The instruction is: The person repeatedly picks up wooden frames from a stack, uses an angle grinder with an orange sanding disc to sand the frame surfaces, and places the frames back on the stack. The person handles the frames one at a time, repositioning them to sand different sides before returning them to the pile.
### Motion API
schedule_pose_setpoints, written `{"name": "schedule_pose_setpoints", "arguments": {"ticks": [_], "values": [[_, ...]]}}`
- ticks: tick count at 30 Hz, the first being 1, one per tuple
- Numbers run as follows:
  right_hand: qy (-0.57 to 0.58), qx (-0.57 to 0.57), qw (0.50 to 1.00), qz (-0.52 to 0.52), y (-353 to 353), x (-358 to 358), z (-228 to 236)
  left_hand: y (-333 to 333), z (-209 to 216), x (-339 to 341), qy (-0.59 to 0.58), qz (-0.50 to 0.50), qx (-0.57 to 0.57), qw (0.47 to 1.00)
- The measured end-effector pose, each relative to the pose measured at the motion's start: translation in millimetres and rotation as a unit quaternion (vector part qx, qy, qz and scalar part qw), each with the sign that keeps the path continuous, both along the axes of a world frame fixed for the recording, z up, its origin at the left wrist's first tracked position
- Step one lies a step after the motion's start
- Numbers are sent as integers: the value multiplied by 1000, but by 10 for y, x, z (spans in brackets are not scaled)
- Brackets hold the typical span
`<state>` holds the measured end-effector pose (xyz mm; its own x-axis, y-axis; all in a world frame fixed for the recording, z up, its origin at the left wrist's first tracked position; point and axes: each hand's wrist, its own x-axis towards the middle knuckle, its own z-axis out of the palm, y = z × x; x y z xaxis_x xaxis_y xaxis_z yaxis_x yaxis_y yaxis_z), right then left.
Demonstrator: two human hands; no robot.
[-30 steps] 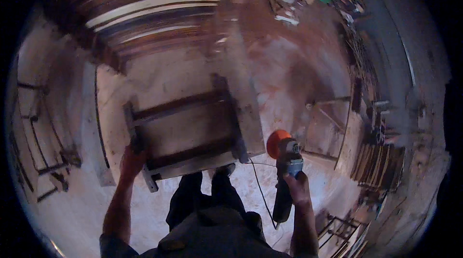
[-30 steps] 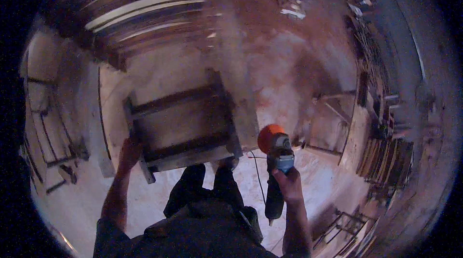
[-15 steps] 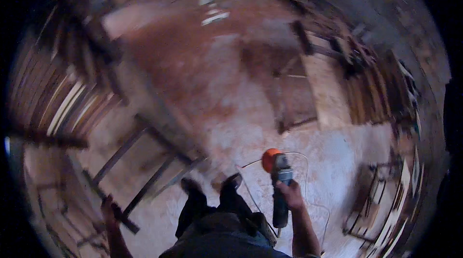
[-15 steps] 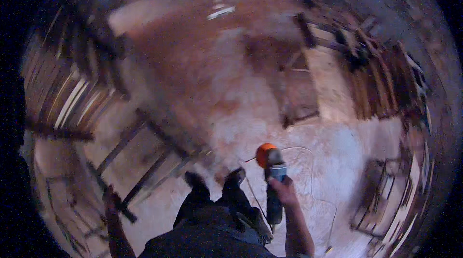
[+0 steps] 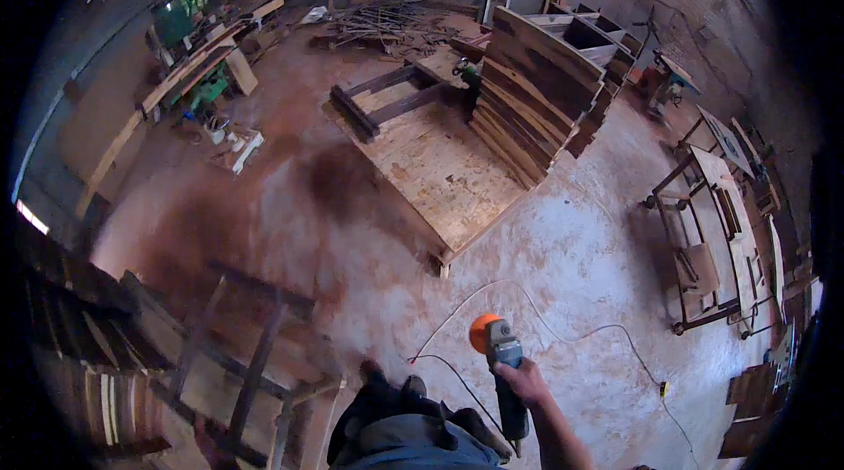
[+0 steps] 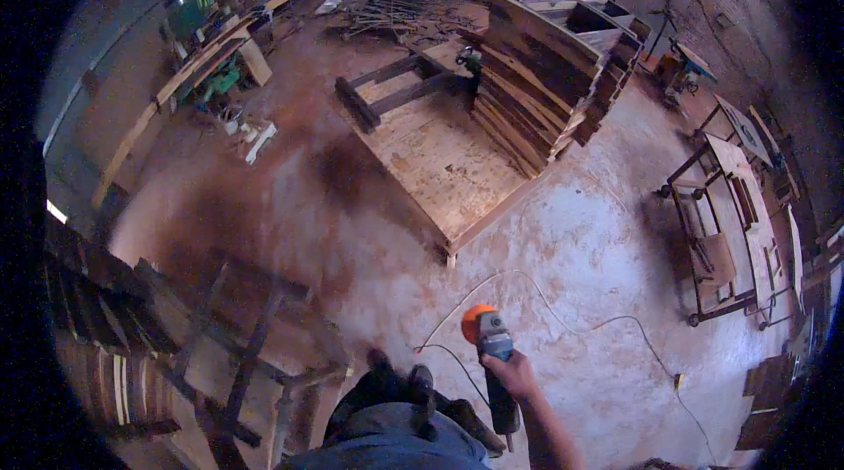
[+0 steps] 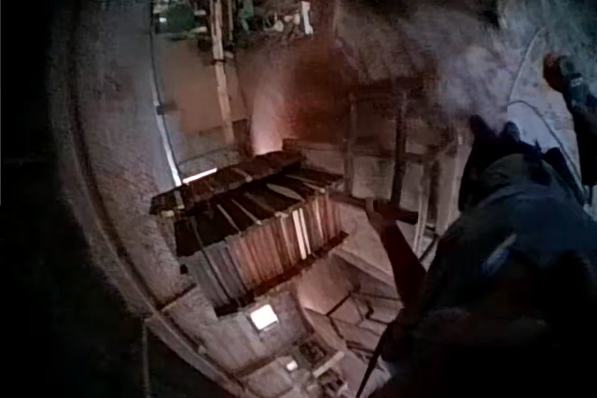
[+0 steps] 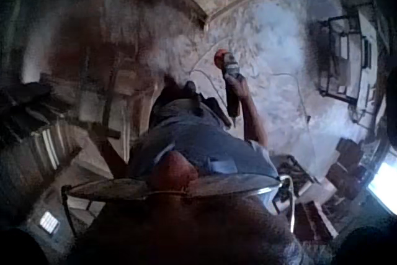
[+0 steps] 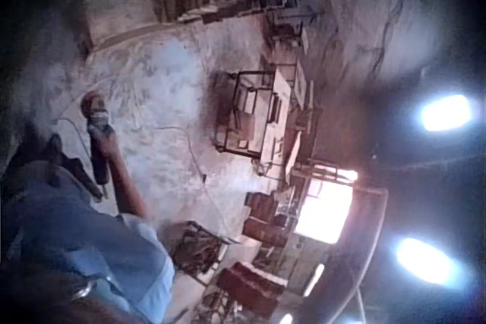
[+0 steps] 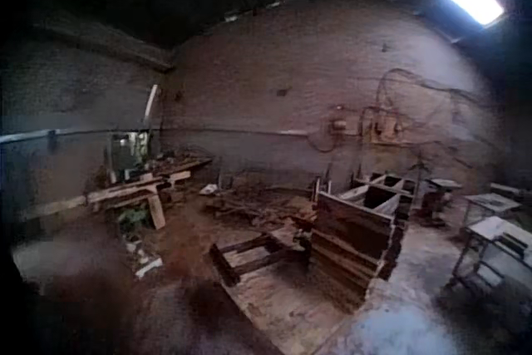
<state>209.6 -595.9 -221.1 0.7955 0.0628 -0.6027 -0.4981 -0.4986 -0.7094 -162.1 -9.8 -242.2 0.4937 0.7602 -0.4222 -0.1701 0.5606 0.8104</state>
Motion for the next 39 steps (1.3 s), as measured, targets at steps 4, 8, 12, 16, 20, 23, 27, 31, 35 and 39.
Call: {"name": "schedule_pose_setpoints", "arguments": {"ticks": [4,8,12,16,20,23,27,31,35,39], "values": [[-15,22,994,-110,-437,-72,-279,-255,300,2196,115,4,71,991],[16,50,973,-227,-400,67,-95,-380,546,3937,128,13,68,989],[-11,15,941,-338,-538,133,-160,-263,225,5731,39,-72,-4,997],[8,22,915,-404,-93,467,285,-33,-21,7207,-26,-141,21,989],[35,-74,924,-374,151,802,400,-136,-141,8491,-39,-175,-49,983],[62,-22,896,-439,394,1085,366,33,-443,9211,-93,-222,-61,969],[74,-16,874,-481,566,1288,385,-72,-670,9838,-65,-221,-81,970],[61,2,868,-493,682,1324,331,-182,-613,10100,-45,-228,-104,967],[128,-20,847,-516,835,1710,384,371,-1141,10227,-21,-281,-58,958],[96,-2,858,-504,1049,2019,546,549,-1050,10299,200,-302,219,906]]}}
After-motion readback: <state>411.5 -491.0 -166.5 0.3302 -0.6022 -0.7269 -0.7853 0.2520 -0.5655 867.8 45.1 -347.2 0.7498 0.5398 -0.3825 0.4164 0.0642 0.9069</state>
